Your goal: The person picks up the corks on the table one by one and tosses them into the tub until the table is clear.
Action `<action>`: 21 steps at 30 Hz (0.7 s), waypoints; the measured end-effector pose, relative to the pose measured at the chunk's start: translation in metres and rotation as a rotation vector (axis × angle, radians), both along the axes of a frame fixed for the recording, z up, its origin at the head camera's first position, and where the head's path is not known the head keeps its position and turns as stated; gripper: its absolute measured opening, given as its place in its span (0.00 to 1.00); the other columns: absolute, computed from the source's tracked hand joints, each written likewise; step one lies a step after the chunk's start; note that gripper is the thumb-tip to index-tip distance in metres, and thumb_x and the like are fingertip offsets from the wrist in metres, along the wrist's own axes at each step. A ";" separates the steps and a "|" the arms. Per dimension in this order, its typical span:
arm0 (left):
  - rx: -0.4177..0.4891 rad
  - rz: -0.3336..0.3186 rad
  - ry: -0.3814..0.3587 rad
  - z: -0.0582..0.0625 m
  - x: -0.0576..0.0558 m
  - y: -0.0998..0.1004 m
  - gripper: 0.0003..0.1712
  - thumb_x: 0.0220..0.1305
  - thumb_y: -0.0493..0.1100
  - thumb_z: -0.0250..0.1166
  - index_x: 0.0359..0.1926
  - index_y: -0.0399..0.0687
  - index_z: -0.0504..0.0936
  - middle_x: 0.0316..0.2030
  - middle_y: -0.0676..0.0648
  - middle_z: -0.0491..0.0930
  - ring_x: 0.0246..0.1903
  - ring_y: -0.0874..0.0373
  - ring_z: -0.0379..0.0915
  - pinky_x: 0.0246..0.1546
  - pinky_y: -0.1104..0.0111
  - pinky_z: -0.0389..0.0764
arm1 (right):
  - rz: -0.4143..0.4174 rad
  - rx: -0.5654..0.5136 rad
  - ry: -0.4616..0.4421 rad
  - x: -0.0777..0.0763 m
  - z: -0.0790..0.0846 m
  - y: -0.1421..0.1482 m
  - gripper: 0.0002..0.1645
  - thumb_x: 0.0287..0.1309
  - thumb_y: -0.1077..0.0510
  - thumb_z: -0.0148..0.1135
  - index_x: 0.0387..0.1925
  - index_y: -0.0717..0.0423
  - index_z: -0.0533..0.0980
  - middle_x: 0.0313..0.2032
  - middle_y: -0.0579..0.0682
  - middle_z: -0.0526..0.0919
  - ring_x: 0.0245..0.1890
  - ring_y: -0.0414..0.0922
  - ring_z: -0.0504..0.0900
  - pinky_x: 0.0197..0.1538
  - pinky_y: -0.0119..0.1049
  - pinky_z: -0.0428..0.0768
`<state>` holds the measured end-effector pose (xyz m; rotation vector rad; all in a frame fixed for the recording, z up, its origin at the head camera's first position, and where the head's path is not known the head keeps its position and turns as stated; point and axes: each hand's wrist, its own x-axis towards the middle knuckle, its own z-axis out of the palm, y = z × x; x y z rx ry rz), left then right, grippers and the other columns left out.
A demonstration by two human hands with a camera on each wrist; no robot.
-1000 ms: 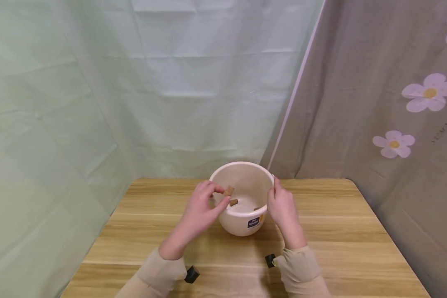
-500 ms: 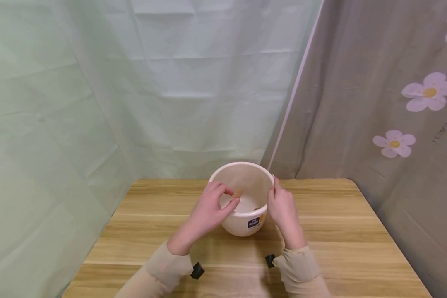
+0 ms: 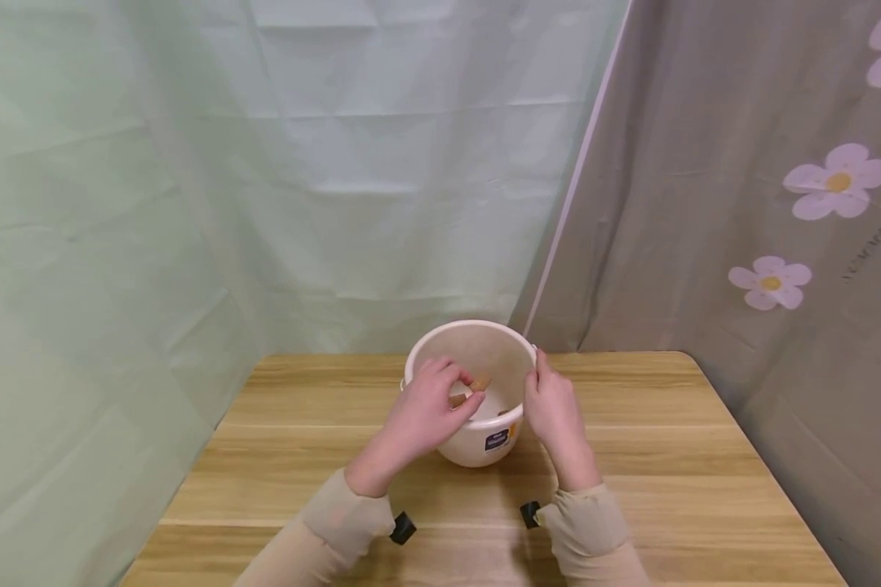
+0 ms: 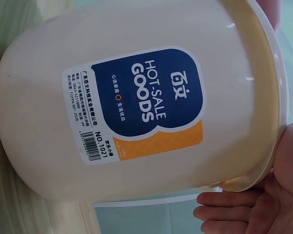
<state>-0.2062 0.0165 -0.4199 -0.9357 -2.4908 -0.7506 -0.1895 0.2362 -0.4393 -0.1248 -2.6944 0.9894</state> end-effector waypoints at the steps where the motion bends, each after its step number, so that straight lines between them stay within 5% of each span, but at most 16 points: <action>1: -0.006 0.002 -0.006 0.000 0.000 0.001 0.13 0.69 0.52 0.74 0.40 0.47 0.85 0.43 0.49 0.83 0.44 0.54 0.75 0.42 0.63 0.82 | -0.002 0.002 0.000 0.000 0.000 0.000 0.34 0.83 0.54 0.37 0.81 0.67 0.58 0.71 0.73 0.71 0.69 0.73 0.72 0.70 0.69 0.71; 21: -0.022 -0.038 0.054 0.004 0.000 0.016 0.11 0.68 0.50 0.75 0.40 0.47 0.86 0.42 0.51 0.82 0.46 0.53 0.79 0.49 0.62 0.84 | -0.006 -0.002 0.010 0.000 0.001 0.001 0.33 0.83 0.55 0.39 0.80 0.68 0.60 0.69 0.73 0.73 0.67 0.72 0.74 0.69 0.68 0.73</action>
